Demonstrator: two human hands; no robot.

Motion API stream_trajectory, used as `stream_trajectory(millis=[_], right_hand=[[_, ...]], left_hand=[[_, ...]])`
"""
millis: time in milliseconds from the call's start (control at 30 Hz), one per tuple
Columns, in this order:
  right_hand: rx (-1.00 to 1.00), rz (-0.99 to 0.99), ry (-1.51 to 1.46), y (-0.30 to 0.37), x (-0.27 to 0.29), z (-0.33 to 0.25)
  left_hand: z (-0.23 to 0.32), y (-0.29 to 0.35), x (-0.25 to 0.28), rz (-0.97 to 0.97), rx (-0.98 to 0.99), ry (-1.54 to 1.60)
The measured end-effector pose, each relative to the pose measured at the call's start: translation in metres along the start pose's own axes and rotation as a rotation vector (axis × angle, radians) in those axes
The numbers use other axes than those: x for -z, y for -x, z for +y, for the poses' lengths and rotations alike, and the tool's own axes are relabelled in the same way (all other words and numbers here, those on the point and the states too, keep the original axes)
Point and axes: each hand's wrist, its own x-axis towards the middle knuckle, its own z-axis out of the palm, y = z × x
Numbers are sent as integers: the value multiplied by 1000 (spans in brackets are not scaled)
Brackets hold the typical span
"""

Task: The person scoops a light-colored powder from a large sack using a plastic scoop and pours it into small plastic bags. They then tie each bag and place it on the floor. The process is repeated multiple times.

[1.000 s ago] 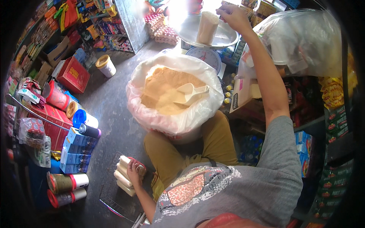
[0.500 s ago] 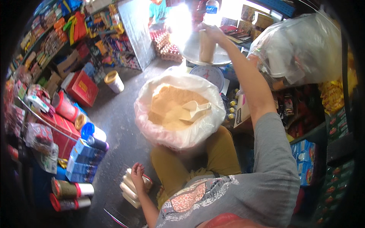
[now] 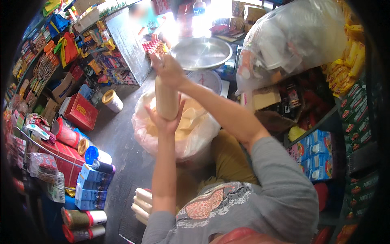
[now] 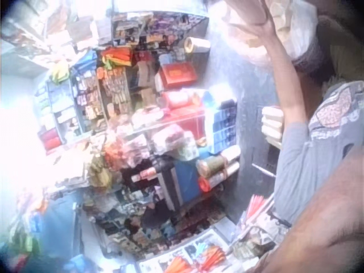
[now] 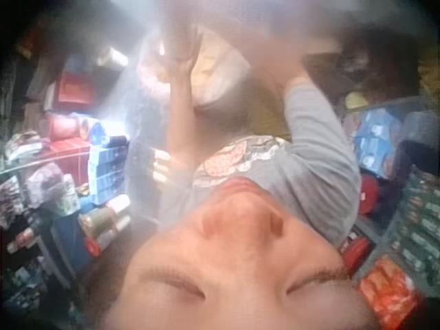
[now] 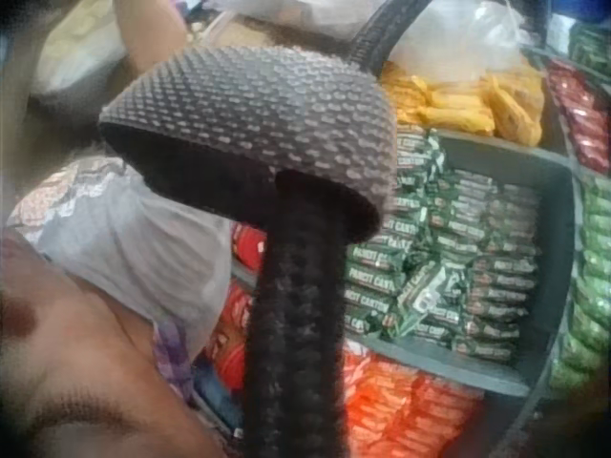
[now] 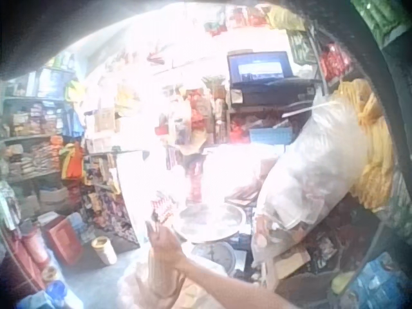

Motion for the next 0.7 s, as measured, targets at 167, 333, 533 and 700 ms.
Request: stream_trajectory(millis=[167,333,533,700], right_hand=[[-44,-173,-272,25,-3,-10],[229,-498,-514,113,-37,-53],[254,-437,-316,217,-86,-23],[69,-666,-261,228,-50,-21]], left_hand=[[21,55,-10,121,-200,-626],[51,154,18,84,-536,-1221],[38,199,24,407,-755,-1504],[36,197,28,429,-880,-1280]])
